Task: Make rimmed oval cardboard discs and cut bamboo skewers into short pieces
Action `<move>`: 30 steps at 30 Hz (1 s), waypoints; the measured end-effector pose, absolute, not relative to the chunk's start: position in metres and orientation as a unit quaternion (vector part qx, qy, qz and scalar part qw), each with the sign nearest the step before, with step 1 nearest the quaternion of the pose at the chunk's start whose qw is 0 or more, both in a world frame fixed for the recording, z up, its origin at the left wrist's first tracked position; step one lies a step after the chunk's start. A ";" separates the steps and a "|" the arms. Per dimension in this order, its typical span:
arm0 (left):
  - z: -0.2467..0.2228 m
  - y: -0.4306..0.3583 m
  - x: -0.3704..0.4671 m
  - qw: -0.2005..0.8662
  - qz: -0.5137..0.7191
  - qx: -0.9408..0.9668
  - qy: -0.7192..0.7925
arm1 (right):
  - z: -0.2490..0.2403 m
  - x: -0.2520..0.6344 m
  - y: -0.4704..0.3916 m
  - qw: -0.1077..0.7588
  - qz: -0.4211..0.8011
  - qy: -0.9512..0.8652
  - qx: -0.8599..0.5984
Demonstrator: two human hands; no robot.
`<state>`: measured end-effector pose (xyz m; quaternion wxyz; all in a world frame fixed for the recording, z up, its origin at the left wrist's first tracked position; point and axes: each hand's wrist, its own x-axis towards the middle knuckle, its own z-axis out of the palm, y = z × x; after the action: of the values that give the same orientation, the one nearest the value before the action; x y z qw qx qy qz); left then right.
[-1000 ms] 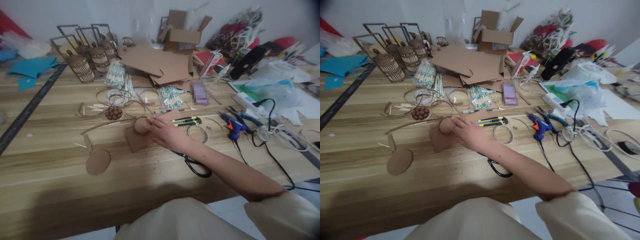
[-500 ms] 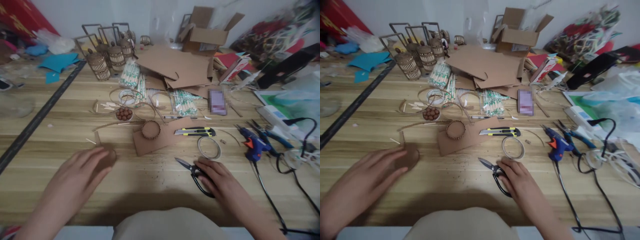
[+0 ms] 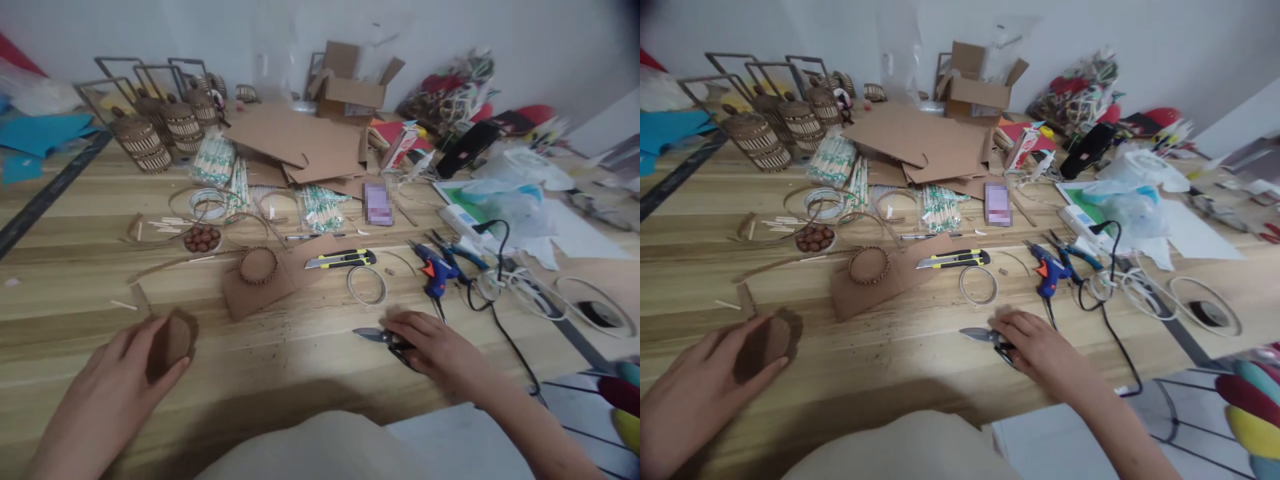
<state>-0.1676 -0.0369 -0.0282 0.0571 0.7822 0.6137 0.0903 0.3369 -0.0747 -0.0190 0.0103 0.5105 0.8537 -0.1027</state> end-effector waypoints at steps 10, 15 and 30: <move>-0.017 -0.044 -0.046 0.114 0.080 0.882 0.451 | -0.009 0.314 -0.038 -0.007 0.026 0.845 0.534; -0.018 -0.037 -0.025 0.138 0.041 0.891 0.431 | -0.004 0.286 -0.011 0.007 -0.005 0.856 0.516; -0.027 -0.015 -0.029 0.109 0.078 0.879 0.458 | -0.015 0.307 0.004 0.022 -0.135 0.840 0.525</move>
<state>-0.0289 -0.0149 -0.0275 0.1089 0.8790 0.4577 0.0778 0.3066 0.0036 -0.0147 0.0216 0.5247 0.8402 -0.1350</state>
